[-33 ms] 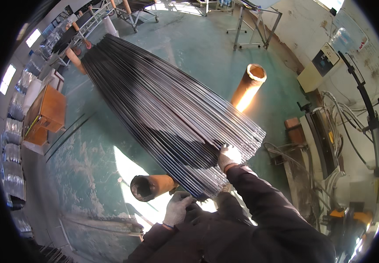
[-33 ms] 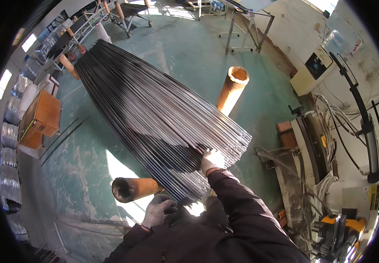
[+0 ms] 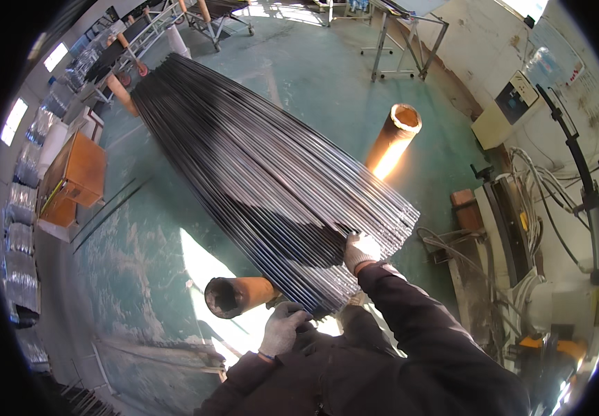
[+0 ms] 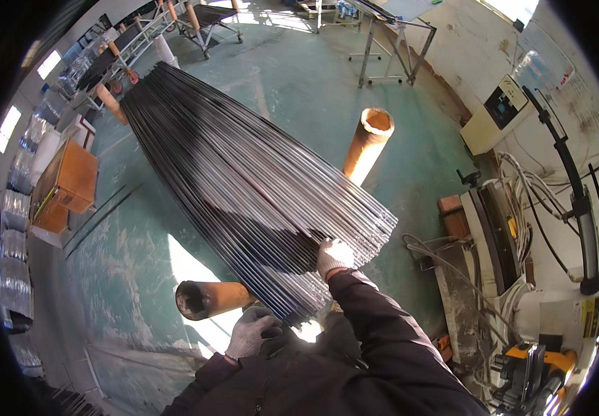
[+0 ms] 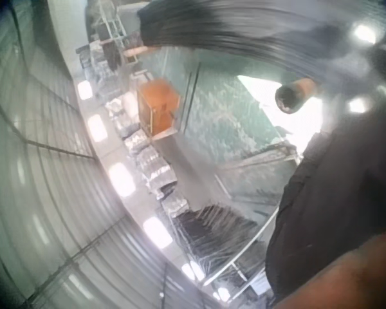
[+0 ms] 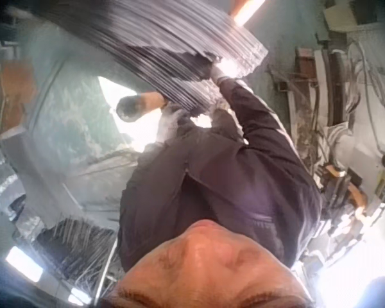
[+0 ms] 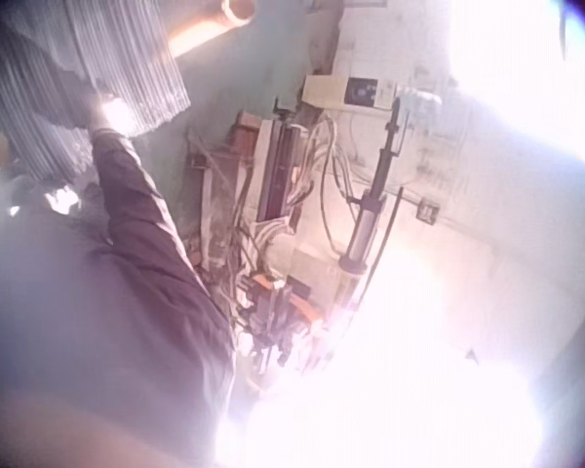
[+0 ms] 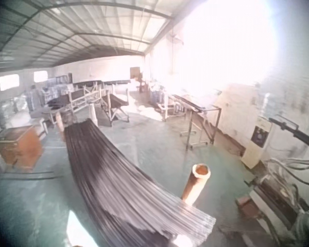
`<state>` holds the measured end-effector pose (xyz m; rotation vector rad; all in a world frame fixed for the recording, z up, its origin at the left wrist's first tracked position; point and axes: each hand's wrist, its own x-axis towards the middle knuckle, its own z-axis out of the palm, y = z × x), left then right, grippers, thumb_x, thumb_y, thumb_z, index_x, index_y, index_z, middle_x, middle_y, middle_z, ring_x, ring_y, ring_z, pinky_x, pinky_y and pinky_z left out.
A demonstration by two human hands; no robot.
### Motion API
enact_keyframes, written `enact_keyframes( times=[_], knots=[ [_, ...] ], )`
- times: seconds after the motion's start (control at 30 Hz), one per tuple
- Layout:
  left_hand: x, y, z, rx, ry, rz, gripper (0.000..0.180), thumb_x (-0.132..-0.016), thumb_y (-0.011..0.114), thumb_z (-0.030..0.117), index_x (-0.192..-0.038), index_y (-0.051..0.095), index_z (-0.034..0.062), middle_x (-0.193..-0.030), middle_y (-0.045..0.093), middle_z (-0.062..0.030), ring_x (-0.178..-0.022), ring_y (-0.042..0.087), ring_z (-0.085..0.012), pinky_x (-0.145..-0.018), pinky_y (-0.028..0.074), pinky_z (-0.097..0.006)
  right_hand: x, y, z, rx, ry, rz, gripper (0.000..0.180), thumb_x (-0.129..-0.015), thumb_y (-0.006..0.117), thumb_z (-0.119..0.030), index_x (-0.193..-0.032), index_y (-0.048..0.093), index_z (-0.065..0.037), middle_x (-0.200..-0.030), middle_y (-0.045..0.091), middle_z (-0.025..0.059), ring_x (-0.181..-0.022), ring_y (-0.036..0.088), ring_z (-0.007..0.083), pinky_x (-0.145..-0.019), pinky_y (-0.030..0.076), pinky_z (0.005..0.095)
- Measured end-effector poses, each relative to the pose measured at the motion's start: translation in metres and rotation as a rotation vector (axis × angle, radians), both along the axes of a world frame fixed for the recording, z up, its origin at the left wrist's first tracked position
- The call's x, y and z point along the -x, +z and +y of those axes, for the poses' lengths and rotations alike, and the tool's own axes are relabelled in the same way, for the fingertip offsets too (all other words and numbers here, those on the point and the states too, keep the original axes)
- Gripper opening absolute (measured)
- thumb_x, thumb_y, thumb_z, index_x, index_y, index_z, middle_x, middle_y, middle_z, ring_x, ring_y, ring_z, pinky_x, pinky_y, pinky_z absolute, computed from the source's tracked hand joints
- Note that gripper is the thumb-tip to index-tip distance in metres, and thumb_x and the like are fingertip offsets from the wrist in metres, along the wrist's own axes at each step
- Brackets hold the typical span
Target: The person repeatedly picks up bundles of long metal rods from a floor stack and feeds them into a yellow industrial machine. The rods are processed by the machine and then placed back onto the stack. This cycle is repeated continuously throughout the clip.
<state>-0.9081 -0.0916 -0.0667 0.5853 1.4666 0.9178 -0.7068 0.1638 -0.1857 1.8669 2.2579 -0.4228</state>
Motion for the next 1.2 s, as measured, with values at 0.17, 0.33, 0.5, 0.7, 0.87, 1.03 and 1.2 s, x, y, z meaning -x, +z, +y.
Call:
enact_keyframes(
  times=[0.17, 0.33, 0.5, 0.7, 0.87, 1.03, 1.2],
  knots=[
    [-0.042, 0.019, 0.023, 0.083, 0.156, -0.170, 0.023, -0.103, 0.072, 0.008, -0.119, 0.070, -0.0086, -0.110, 0.076, -0.0153, -0.092, 0.079, -0.0201, -0.081, 0.065, -0.032, -0.014, 0.017, 0.027, 0.293, 0.146, 0.125, 0.039, -0.101, 0.076, -0.040, -0.116, 0.085, -0.006, -0.115, 0.084, 0.0238, -0.112, 0.081, 0.0419, -0.097, 0.064, 0.0500],
    [-0.064, 0.010, 0.023, -0.217, -0.050, 0.280, 0.018, -0.098, 0.074, 0.003, -0.116, 0.078, -0.0016, -0.117, 0.071, -0.0171, -0.096, 0.080, -0.0247, -0.085, 0.067, -0.033, -0.008, 0.025, 0.034, 0.273, 0.145, 0.148, 0.038, -0.091, 0.084, -0.040, -0.112, 0.086, -0.008, -0.108, 0.084, 0.0229, -0.106, 0.082, 0.0412, -0.093, 0.064, 0.0519],
    [-0.094, -0.001, 0.022, 0.010, 0.161, 0.082, 0.017, -0.097, 0.073, 0.003, -0.112, 0.082, 0.0033, -0.122, 0.070, -0.0174, -0.103, 0.080, -0.0269, -0.089, 0.067, -0.036, -0.004, 0.022, 0.034, 0.396, 0.121, 0.208, 0.040, -0.092, 0.083, -0.033, -0.119, 0.085, -0.004, -0.120, 0.082, 0.0264, -0.118, 0.080, 0.0410, -0.100, 0.064, 0.0493],
    [-0.110, -0.003, 0.007, -0.079, 0.161, 0.173, 0.017, -0.097, 0.073, 0.006, -0.110, 0.084, 0.0068, -0.122, 0.071, -0.0168, -0.103, 0.079, -0.0283, -0.090, 0.067, -0.036, -0.009, 0.015, 0.048, 0.607, 0.112, 0.372, 0.047, -0.081, 0.083, -0.029, -0.115, 0.084, 0.002, -0.110, 0.083, 0.0243, -0.106, 0.082, 0.0358, -0.095, 0.064, 0.0417],
    [-0.103, 0.005, 0.013, 0.018, 0.253, 0.123, 0.018, -0.100, 0.073, 0.008, -0.117, 0.078, 0.0035, -0.114, 0.074, -0.0158, -0.099, 0.079, -0.0268, -0.088, 0.068, -0.036, -0.023, 0.006, 0.046, 0.845, -0.107, 0.808, 0.048, -0.084, 0.090, -0.019, -0.123, 0.080, 0.007, -0.098, 0.083, 0.0177, -0.086, 0.080, 0.0255, -0.081, 0.065, 0.0387],
    [-0.094, 0.027, 0.039, 0.148, 0.361, -0.229, 0.031, -0.103, 0.070, 0.010, -0.130, 0.064, -0.0038, -0.107, 0.077, -0.0145, -0.095, 0.079, -0.0238, -0.086, 0.067, -0.036, -0.017, 0.005, 0.039, 0.675, -0.170, 0.642, 0.050, -0.095, 0.092, -0.030, -0.129, 0.078, 0.003, -0.100, 0.083, 0.0198, -0.088, 0.081, 0.0305, -0.083, 0.066, 0.0432],
    [-0.078, 0.031, 0.047, 0.124, 0.290, -0.231, 0.032, -0.105, 0.068, 0.012, -0.130, 0.061, -0.0075, -0.110, 0.078, -0.0186, -0.095, 0.080, -0.0270, -0.085, 0.067, -0.037, -0.020, 0.041, 0.029, 0.381, 0.051, 0.452, 0.049, -0.106, 0.076, -0.043, -0.125, 0.078, 0.003, -0.115, 0.079, 0.0308, -0.112, 0.076, 0.0497, -0.095, 0.059, 0.0538]
  ],
)
